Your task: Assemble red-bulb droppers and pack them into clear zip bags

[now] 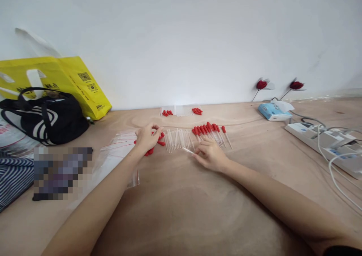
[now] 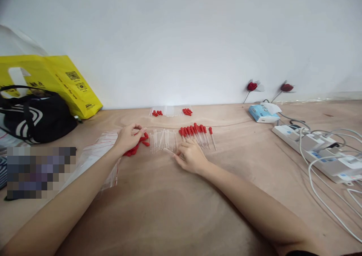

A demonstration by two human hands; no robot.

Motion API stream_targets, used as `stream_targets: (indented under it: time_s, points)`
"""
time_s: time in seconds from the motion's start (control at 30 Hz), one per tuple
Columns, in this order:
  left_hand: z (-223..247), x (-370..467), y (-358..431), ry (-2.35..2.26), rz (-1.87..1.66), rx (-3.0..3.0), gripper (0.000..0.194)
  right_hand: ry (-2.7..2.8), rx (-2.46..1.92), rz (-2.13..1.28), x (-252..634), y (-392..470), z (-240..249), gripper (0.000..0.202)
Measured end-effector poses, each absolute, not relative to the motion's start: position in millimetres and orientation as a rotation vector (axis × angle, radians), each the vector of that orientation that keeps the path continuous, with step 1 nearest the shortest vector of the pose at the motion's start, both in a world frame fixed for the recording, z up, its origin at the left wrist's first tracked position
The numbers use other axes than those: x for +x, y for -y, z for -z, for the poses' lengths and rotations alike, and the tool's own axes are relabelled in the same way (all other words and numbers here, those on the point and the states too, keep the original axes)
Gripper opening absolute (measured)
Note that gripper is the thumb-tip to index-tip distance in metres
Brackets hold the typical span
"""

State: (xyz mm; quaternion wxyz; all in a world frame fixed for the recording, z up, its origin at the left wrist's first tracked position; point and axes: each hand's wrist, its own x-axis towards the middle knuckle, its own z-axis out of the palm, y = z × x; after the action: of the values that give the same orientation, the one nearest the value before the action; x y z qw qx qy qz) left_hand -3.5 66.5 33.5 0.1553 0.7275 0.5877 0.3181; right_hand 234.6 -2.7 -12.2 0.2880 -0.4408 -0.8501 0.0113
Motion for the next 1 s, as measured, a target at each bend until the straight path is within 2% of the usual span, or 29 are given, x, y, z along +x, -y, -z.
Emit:
stream_targets:
  time_s: [0.1, 0.23, 0.33, 0.43, 0.6, 0.77, 1.0]
  points:
    - [-37, 0, -44, -1.349, -0.868, 2.3, 0.012, 2.312, -1.079, -0.028, 252, 20, 21, 0.02]
    - [-20, 13, -13, -0.935, -0.686, 2.967, 0.019, 2.282, -1.055, -0.007, 263, 27, 28, 0.02]
    - [-3, 21, 4, -0.805, -0.643, 3.194, 0.018, 2.255, -1.039, -0.018, 264, 27, 30, 0.02]
    - [6, 22, 14, -0.839, -0.711, 3.134, 0.017, 2.264, -1.031, -0.019, 261, 28, 31, 0.021]
    - [13, 17, 19, -1.081, -0.771, 2.874, 0.028, 2.312, -1.002, -0.023, 257, 30, 30, 0.024]
    - [20, 17, 20, -1.103, -0.703, 2.826, 0.021, 2.311, -0.96, -0.078, 252, 31, 32, 0.017]
    - [15, 22, 23, -1.013, -0.879, 2.832, 0.019, 2.243, -0.961, 0.036, 246, 35, 31, 0.012]
